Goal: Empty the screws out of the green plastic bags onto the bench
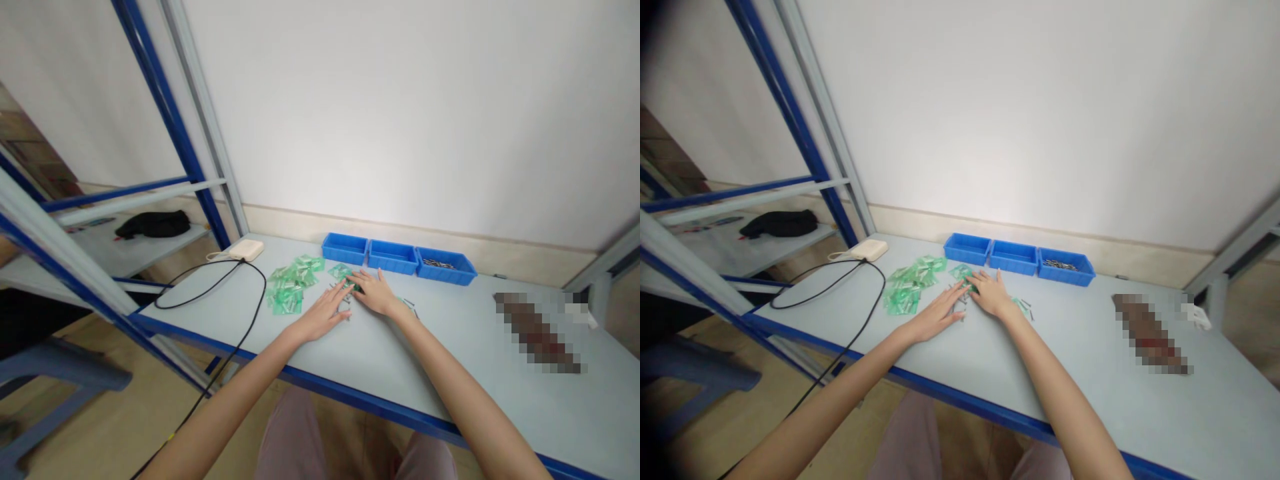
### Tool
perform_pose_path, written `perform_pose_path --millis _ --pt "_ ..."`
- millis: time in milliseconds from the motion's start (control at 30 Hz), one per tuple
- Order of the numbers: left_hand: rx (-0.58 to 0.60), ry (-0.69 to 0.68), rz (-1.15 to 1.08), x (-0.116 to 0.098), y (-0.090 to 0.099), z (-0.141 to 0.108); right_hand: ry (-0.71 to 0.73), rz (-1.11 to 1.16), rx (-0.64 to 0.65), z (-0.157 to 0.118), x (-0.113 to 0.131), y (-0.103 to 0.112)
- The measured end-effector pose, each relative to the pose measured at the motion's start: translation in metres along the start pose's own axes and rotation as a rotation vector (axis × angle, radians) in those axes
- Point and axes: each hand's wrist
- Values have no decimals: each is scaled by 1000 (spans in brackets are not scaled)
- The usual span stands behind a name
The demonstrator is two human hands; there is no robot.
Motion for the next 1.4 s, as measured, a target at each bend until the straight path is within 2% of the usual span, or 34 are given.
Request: perform_pose_path --millis 133,233,300,367,467,533,600,700,800,900,1033,1133,1400 --pt "-121 146 79 6 10 -28 57 -80 -71 8 5 3" --pt "-124 220 167 15 18 -55 93 -174 -130 9 6 3" --pt "-131 214 193 22 25 -69 86 -250 -164 12 6 5" --pt "-144 155 200 32 33 -77 21 -305 -206 15 7 8" --pt "-182 106 248 48 43 -81 -166 -289 -343 24 9 17" --pt "-224 152 300 56 46 -80 -274 -248 -446 32 13 23" --pt "-265 232 372 61 48 -80 -294 -229 -494 40 21 26" --pt "-247 305 463 62 50 -78 -131 -256 -425 51 34 20" --pt "-180 299 514 62 51 -75 108 -295 -230 56 42 7" --pt "-140 314 513 67 51 -72 221 -286 -114 55 41 -2" --pt "-80 425 382 80 51 -69 204 -280 -101 54 40 -3" --pt "-28 429 317 86 52 -68 192 -323 -96 55 45 -2" --pt "-56 447 292 91 47 -60 148 -337 -81 57 54 -2"
Point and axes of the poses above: each hand's wrist, its own z-axis towards the middle knuckle, its own y-axis out of the back of the hand, x = y × z, and after that the axes turned 14 degrees about -y, right-handed
